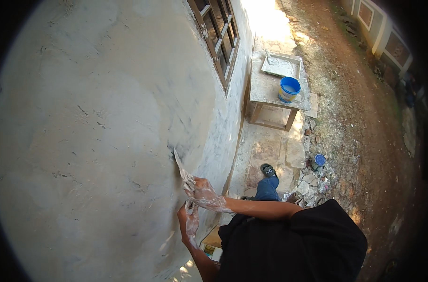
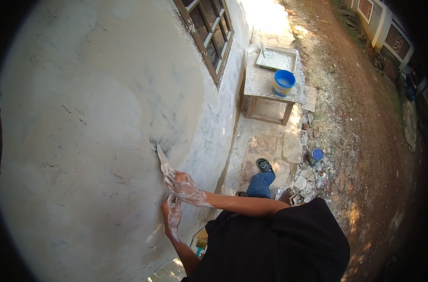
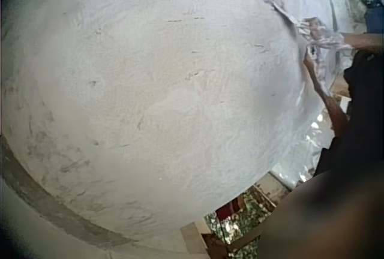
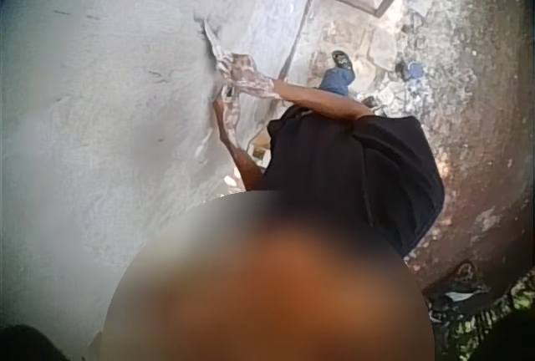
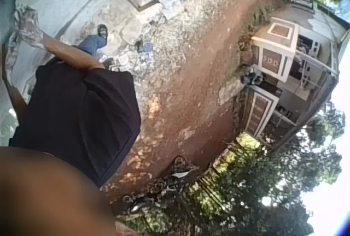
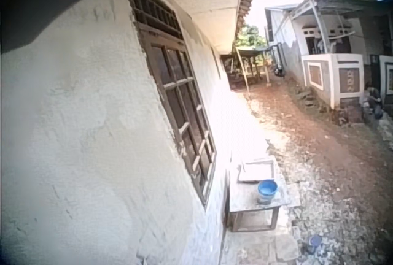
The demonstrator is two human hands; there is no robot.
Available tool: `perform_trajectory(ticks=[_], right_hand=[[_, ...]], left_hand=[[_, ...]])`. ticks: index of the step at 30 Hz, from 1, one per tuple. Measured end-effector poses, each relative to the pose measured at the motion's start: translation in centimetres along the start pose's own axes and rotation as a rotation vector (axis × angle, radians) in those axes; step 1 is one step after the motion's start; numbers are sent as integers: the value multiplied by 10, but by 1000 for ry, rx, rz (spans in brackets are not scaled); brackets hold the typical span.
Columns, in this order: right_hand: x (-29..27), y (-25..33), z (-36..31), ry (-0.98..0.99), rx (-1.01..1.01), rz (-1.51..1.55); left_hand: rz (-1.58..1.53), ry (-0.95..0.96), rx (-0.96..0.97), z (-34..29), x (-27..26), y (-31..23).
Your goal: The person applies and smooths plaster onto an exterior wall using a putty knife.
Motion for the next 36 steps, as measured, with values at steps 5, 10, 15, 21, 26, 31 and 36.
perform_trajectory(ticks=[5, 10, 15, 21, 26, 31, 36], right_hand=[[-85, -19, 55, -213, 238, -91], [-87, -55, 148, -284, 428, 7], [-18, 10, 87, -124, -96, -145], [-45, 39, 4, -70, -237, 81], [-118, -31, 128, -267, 396, -77], [-92, -58, 188, -204, 469, 15], [-51, 42, 100, -212, -166, 1]], left_hand=[[-112, -116, 99, -3, -9, 6], [-90, -86, 93, -5, -6, 1], [-94, -72, 111, 2, 5, 6], [-28, -79, 62, -5, -11, -10], [-60, -103, 104, -6, -10, 1], [-62, -99, 80, -14, -11, 0], [-67, -98, 92, -11, -5, 8]])
Point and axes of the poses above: each hand's wrist, its own z-axis towards the middle knuckle, its own x-axis out of the palm, y = z × x, the point moved 8 cm from there along z, towards the middle knuckle, and after that the axes turned 15 degrees about x, right-handed, at the moved point
